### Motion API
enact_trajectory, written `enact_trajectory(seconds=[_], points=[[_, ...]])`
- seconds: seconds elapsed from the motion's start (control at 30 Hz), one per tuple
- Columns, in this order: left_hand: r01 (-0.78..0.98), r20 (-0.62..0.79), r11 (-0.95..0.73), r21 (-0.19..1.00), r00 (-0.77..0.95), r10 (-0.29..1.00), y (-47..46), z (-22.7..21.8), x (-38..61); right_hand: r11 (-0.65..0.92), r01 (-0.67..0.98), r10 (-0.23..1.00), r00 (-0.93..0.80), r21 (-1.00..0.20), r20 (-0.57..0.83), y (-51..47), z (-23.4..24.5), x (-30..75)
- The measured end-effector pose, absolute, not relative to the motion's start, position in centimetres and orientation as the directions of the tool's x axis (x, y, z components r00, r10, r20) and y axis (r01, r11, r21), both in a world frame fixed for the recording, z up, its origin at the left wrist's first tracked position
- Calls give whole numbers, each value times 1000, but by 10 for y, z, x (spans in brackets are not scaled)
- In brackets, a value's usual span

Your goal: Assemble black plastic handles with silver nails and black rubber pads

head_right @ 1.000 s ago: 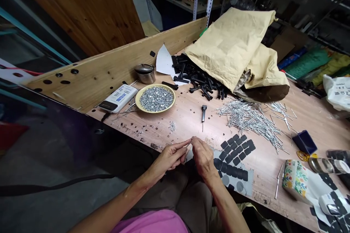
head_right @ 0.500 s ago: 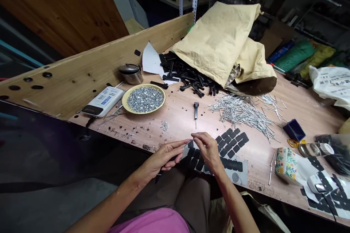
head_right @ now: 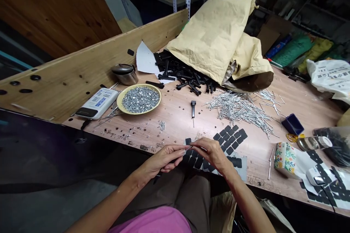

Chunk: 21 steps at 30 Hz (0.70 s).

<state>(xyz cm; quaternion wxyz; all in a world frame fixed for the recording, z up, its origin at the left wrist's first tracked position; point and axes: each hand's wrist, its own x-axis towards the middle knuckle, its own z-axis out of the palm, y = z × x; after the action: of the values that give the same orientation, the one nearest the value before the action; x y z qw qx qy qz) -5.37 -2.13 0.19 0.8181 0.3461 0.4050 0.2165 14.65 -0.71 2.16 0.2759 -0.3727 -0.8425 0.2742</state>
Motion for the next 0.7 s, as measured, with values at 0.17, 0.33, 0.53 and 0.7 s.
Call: enact_trajectory(seconds=[0.17,0.33,0.53,0.7], points=[[-32,-467,612,790,615,635,-22,-1,-49,427,481,827,-550,-766,116,-9,31,151],[30,-317,355,934,524,790,-22,2,-44,359,489,867,-489,-795,90,-13,35,153],[64,-245,244,968,469,848,-22,-4,-39,431,515,870,-455,-741,190,-18,32,156],[42,-377,431,902,565,734,-21,-9,-36,573,526,803,-515,-628,301,-25,29,160]])
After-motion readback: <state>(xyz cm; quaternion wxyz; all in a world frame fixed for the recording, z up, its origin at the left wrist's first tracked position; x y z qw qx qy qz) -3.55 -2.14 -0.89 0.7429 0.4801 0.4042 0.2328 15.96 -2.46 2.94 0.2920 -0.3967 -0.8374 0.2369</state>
